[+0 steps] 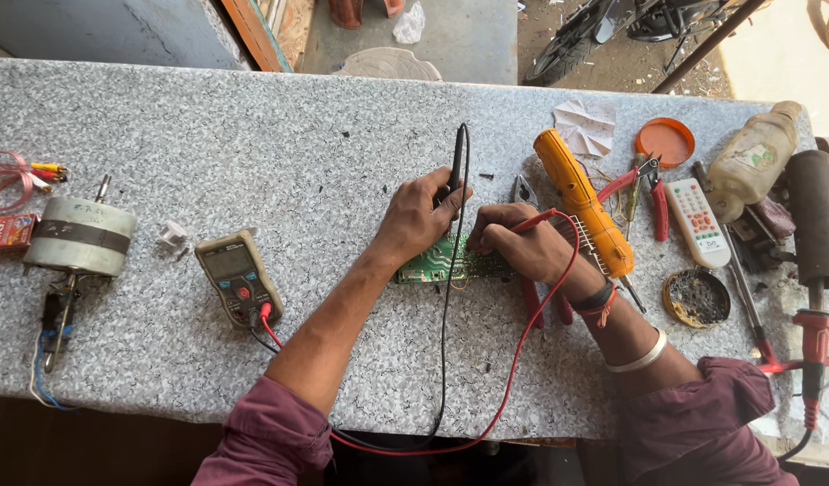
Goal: The person holds a green circuit board and uses a soldering iron to reflow solder on several points. They then switch to a multimeter and probe multiple test points on the board to check continuity or voltage. The board remains on the workbench throughout.
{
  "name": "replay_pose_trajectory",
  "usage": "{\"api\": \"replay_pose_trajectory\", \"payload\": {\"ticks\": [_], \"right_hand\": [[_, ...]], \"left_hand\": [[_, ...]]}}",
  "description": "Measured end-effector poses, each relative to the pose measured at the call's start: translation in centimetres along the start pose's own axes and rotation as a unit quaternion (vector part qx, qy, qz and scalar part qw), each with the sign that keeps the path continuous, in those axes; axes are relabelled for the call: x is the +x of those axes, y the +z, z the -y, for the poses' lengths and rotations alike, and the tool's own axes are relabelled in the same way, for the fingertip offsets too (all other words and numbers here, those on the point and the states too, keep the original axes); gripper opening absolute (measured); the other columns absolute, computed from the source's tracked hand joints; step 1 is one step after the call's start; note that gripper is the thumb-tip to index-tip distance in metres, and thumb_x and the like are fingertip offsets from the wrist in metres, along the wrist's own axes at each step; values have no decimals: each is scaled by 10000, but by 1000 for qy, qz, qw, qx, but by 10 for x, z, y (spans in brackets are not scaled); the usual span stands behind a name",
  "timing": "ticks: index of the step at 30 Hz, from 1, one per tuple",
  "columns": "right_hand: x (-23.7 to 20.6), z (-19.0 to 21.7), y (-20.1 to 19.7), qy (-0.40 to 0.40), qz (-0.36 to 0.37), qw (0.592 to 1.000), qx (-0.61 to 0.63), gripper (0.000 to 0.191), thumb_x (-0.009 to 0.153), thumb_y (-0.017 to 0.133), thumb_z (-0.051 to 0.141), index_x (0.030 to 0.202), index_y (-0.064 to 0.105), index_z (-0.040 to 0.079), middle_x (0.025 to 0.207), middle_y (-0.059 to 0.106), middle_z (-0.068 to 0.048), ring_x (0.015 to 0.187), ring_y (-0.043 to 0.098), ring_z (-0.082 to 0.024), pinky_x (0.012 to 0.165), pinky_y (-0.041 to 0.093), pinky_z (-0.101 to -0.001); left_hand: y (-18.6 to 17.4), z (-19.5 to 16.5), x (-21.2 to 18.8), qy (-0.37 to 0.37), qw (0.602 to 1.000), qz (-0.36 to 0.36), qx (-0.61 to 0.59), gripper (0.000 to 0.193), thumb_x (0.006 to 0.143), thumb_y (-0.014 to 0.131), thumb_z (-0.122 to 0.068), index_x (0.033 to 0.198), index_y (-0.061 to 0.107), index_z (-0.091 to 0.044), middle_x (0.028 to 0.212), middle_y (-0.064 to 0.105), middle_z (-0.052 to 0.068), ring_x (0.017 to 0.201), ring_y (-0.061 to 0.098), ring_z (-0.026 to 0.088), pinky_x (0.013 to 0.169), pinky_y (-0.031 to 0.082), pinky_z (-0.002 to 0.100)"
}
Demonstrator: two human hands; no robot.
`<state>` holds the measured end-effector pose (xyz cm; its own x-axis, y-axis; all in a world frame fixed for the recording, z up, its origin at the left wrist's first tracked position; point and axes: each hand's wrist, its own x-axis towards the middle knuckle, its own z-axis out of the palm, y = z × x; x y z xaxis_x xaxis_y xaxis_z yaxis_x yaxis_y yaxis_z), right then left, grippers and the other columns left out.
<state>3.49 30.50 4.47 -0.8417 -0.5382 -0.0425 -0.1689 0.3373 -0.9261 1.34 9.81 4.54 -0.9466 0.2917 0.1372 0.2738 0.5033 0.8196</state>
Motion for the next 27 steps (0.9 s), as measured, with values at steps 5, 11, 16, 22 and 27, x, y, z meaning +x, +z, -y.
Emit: {"api": "replay_pose_trajectory", "payload": {"ticks": [5,11,16,22,27], "right_hand": [[0,-1,0,-7,2,1000,-1,314,841,465,165,873,697,-43,814,754,-87,772,699,-142,747,585,-304],[-1,-1,-1,-14,-1,1000,-13,314,833,470,175,859,697,-39,799,743,-87,758,687,-142,732,581,-308],[0,-1,0,-11,0,1000,-9,308,839,472,177,855,697,-32,797,743,-78,760,689,-136,734,580,-304],[-1,1,-1,-6,-2,1000,-11,308,839,470,170,858,700,-32,808,749,-82,773,700,-141,746,587,-305],[0,1,-2,-4,3,1000,-15,307,841,474,169,861,703,-35,816,754,-92,783,707,-150,752,590,-311]], "left_hand": [[0,2,0,-2,1000,3,3,283,993,654,-362,935,645,-85,647,677,20,555,657,151,539,481,375],[2,3,1,4,1000,0,3,294,996,655,-371,932,649,-84,645,670,20,563,650,151,547,476,376],[2,4,0,9,1000,-2,0,292,994,649,-380,939,654,-93,655,673,10,573,652,141,551,481,369],[3,5,1,3,1000,1,2,304,999,646,-390,930,650,-95,641,662,4,561,637,134,544,470,366],[3,5,2,4,1000,5,2,308,1002,640,-389,922,641,-92,621,650,0,533,624,129,516,455,362]]}}
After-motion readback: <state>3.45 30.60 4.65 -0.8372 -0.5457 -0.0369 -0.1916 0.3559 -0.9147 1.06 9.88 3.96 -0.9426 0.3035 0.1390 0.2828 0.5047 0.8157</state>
